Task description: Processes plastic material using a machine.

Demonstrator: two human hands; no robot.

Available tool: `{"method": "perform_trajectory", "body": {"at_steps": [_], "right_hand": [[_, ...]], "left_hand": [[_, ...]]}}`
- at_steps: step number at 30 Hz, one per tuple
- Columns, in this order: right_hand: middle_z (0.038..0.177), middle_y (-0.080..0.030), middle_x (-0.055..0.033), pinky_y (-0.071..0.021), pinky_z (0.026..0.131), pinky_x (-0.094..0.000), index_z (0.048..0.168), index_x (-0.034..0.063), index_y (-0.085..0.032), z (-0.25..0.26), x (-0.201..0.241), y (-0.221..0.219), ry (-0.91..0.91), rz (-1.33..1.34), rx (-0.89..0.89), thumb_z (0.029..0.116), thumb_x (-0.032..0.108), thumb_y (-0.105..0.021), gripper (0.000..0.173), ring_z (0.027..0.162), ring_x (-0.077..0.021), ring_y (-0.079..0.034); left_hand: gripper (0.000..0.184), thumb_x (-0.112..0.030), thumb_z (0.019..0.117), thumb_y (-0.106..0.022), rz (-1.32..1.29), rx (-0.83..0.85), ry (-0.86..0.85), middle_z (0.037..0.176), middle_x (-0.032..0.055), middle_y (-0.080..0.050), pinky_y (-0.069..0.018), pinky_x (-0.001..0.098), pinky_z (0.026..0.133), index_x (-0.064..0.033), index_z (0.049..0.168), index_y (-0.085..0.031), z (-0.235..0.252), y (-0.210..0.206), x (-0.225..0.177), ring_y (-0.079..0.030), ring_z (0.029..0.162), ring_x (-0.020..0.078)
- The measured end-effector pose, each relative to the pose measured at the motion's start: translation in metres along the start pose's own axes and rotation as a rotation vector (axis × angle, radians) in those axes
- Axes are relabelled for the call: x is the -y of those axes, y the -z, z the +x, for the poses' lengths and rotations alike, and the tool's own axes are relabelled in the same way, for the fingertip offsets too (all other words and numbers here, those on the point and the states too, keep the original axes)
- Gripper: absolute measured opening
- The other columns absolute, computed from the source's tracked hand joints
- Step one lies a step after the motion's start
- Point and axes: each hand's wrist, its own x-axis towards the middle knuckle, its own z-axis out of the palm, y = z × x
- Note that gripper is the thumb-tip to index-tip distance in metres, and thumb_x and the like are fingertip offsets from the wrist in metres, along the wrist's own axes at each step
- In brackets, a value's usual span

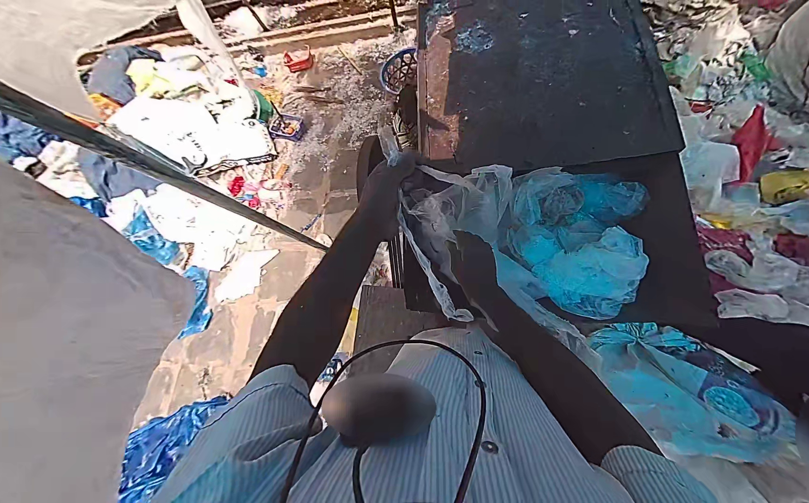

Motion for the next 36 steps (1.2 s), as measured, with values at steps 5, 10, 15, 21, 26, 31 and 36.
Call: {"method": "perform_trajectory", "body": {"at_steps": [5,10,15,21,26,31,36], "right_hand": [[0.113,-0.074,-0.0207,-0.0550,0.087,-0.0601,0.131,0.0052,-0.069,-0.009,-0.032,0.016,0.126,0.001,-0.117,0.1003,0.004,-0.055,0.034,0.101,-0.0418,-0.072],[0.107,-0.075,-0.0197,-0.0586,0.079,-0.0568,0.128,0.0041,-0.070,-0.005,-0.044,0.050,0.297,-0.026,-0.004,0.0993,0.002,-0.054,0.033,0.093,-0.0383,-0.074],[0.105,-0.075,-0.0201,-0.0584,0.073,-0.0575,0.129,0.0041,-0.070,-0.004,-0.039,0.087,0.375,-0.142,0.045,0.0951,-0.002,-0.052,0.039,0.088,-0.0395,-0.075],[0.088,-0.072,-0.0190,-0.0547,0.058,-0.0526,0.126,0.0072,-0.072,0.000,-0.048,0.117,0.497,-0.286,-0.009,0.0932,-0.003,-0.050,0.041,0.070,-0.0376,-0.071],[0.083,-0.071,-0.0184,-0.0546,0.055,-0.0514,0.131,0.0105,-0.071,0.008,-0.033,0.132,0.604,-0.325,0.038,0.0953,0.000,-0.050,0.042,0.066,-0.0374,-0.070],[0.085,-0.069,-0.0200,-0.0505,0.055,-0.0567,0.132,0.0143,-0.072,0.022,-0.035,0.140,0.519,-0.354,-0.011,0.0935,-0.002,-0.052,0.046,0.068,-0.0409,-0.068],[0.155,-0.044,-0.0173,-0.0481,0.105,-0.0559,0.158,0.0133,-0.040,0.034,-0.019,0.148,0.195,0.026,0.402,0.0850,0.041,-0.081,0.088,0.135,-0.0342,-0.052]], "left_hand": [[0.029,-0.022,0.1074,-0.049,0.896,-0.139,-0.218,0.089,0.0111,-0.063,-0.0548,0.0371,0.074,-0.0025,0.128,-0.055,0.015,0.067,-0.020,-0.063,0.076,0.0195],[0.034,-0.003,0.0915,-0.066,1.712,0.435,-0.397,0.092,0.0224,-0.071,-0.0548,0.0629,0.070,-0.0040,0.126,-0.065,0.008,0.110,-0.018,-0.072,0.082,0.0447],[0.011,-0.015,0.0934,-0.068,1.998,0.398,-0.418,0.086,0.0172,-0.068,-0.0522,0.0582,0.058,-0.0042,0.096,-0.068,0.009,0.153,-0.039,-0.071,0.078,0.0399],[0.017,-0.016,0.0971,-0.061,1.988,0.121,-0.338,0.085,0.0226,-0.069,-0.0499,0.0640,0.058,0.0003,0.095,-0.066,0.012,0.218,-0.046,-0.070,0.077,0.0462],[0.023,-0.021,0.1016,-0.057,1.938,-0.013,-0.105,0.100,0.0244,-0.072,-0.0499,0.0705,0.071,-0.0029,0.108,-0.069,0.006,0.223,-0.050,-0.070,0.091,0.0494],[0.048,-0.042,0.1067,-0.049,1.782,-0.170,0.059,0.097,0.0286,-0.070,-0.0498,0.0714,0.076,0.0013,0.102,-0.067,0.005,0.188,-0.049,-0.068,0.097,0.0513],[0.042,-0.037,0.1039,-0.059,1.353,-0.016,-0.152,0.083,0.0191,-0.067,-0.0514,0.0572,0.077,0.0035,0.101,-0.068,-0.001,0.123,-0.063,-0.067,0.079,0.0335]]}}
